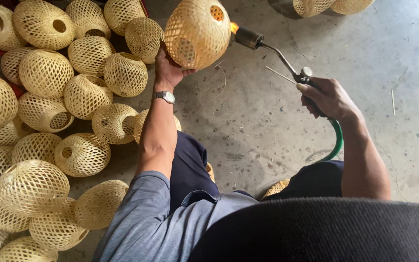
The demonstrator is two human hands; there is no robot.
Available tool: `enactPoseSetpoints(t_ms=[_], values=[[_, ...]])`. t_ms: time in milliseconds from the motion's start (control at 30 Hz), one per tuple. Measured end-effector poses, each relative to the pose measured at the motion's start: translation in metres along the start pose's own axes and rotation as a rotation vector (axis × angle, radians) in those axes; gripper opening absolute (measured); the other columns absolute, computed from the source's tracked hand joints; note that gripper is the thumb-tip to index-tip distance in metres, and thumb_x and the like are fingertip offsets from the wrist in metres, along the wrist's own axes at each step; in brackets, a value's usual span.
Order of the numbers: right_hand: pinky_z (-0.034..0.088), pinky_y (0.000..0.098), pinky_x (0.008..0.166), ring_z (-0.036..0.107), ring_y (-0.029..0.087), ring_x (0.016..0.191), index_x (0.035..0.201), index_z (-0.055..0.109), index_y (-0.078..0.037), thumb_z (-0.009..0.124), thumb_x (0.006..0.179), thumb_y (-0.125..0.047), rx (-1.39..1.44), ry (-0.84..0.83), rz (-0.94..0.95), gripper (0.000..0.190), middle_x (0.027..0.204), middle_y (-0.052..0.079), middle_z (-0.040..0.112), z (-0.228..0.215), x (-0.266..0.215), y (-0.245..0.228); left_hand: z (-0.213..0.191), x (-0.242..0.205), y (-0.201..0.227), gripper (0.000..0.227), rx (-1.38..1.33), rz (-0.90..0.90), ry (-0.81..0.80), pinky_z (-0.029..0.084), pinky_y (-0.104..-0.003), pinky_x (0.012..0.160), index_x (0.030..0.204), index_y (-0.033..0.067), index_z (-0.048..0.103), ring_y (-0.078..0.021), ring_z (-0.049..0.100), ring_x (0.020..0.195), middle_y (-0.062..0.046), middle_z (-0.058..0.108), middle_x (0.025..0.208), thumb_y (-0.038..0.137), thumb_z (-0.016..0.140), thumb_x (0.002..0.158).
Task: The person singes woven bamboo baskets with a blowtorch flame to remove loose fibers, handling them one at a time and rotating them.
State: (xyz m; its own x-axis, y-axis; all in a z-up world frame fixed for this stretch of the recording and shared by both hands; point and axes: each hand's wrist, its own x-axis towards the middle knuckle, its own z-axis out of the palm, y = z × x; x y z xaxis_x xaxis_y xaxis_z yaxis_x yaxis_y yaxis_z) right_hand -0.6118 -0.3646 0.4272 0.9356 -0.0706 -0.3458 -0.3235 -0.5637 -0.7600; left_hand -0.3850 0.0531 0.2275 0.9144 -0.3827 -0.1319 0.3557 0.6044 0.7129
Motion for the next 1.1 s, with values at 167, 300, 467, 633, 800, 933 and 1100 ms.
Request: enactPoseSetpoints(t_ms=[167, 300, 467, 633, 800, 933, 1100], values=[[0.047, 0.0319, 0.047, 0.057, 0.013, 0.053, 0.087, 0.067, -0.001, 0.061, 0.103, -0.038, -0.042, -0.013, -0.013, 0.042, 0.064, 0.005, 0.060, -0.009, -0.003, 0.006, -0.002, 0.000, 0.004, 0.073, 0.003, 0.027, 0.026, 0.058, -0.064, 0.093, 0.148, 0.0126, 0.047, -0.0376, 0.060, 0.129, -0.017, 0.055, 0.145, 0.065, 0.035, 0.098], [0.044, 0.0311, 0.047, 0.054, 0.012, 0.052, 0.086, 0.067, -0.001, 0.060, 0.104, -0.037, 0.084, -0.060, -0.074, 0.040, 0.063, 0.005, 0.058, -0.012, -0.007, 0.012, -0.002, -0.002, 0.004, 0.065, 0.057, 0.100, 0.027, 0.062, -0.055, 0.097, 0.144, 0.0142, 0.053, -0.0269, 0.064, 0.127, -0.009, 0.061, 0.141, 0.059, 0.034, 0.101], [0.044, 0.0324, 0.045, 0.053, 0.014, 0.050, 0.085, 0.066, -0.001, 0.060, 0.103, -0.036, 0.025, -0.071, -0.033, 0.039, 0.062, 0.006, 0.058, -0.016, -0.006, 0.014, -0.005, -0.003, 0.004, 0.059, 0.183, 0.168, 0.049, 0.061, -0.034, 0.077, 0.134, 0.0116, 0.062, -0.0154, 0.068, 0.107, -0.006, 0.069, 0.122, 0.058, 0.041, 0.105], [0.045, 0.0322, 0.046, 0.054, 0.013, 0.051, 0.084, 0.066, -0.001, 0.060, 0.103, -0.036, 0.004, -0.066, -0.004, 0.041, 0.063, 0.006, 0.058, -0.019, -0.007, 0.014, -0.011, -0.002, 0.005, 0.052, 0.180, 0.227, 0.049, 0.056, -0.027, 0.070, 0.133, 0.0091, 0.065, -0.0124, 0.066, 0.097, -0.004, 0.069, 0.116, 0.053, 0.055, 0.107], [0.046, 0.0330, 0.045, 0.055, 0.015, 0.049, 0.084, 0.069, -0.003, 0.062, 0.102, -0.038, 0.005, -0.085, -0.019, 0.040, 0.062, 0.007, 0.060, -0.023, -0.010, 0.014, -0.003, -0.008, 0.015, 0.061, 0.220, 0.250, 0.122, 0.062, -0.030, 0.083, 0.133, 0.0055, 0.065, -0.0151, 0.070, 0.107, -0.006, 0.072, 0.121, 0.054, 0.065, 0.096], [0.045, 0.0327, 0.046, 0.054, 0.014, 0.050, 0.084, 0.069, -0.002, 0.062, 0.101, -0.038, -0.054, -0.075, 0.046, 0.040, 0.063, 0.006, 0.060, -0.022, -0.013, 0.011, -0.002, -0.016, 0.021, 0.062, 0.208, 0.280, 0.113, 0.059, -0.032, 0.094, 0.134, 0.0067, 0.062, -0.0157, 0.068, 0.114, -0.004, 0.070, 0.124, 0.051, 0.072, 0.091], [0.043, 0.0324, 0.044, 0.053, 0.014, 0.049, 0.084, 0.068, -0.002, 0.062, 0.102, -0.034, 0.046, -0.125, -0.033, 0.038, 0.062, 0.006, 0.059, -0.023, -0.016, 0.009, -0.022, -0.015, 0.023, 0.060, 0.294, 0.298, 0.084, 0.052, -0.038, 0.097, 0.135, -0.0009, 0.065, -0.0209, 0.063, 0.115, -0.009, 0.068, 0.126, 0.044, 0.078, 0.097]])
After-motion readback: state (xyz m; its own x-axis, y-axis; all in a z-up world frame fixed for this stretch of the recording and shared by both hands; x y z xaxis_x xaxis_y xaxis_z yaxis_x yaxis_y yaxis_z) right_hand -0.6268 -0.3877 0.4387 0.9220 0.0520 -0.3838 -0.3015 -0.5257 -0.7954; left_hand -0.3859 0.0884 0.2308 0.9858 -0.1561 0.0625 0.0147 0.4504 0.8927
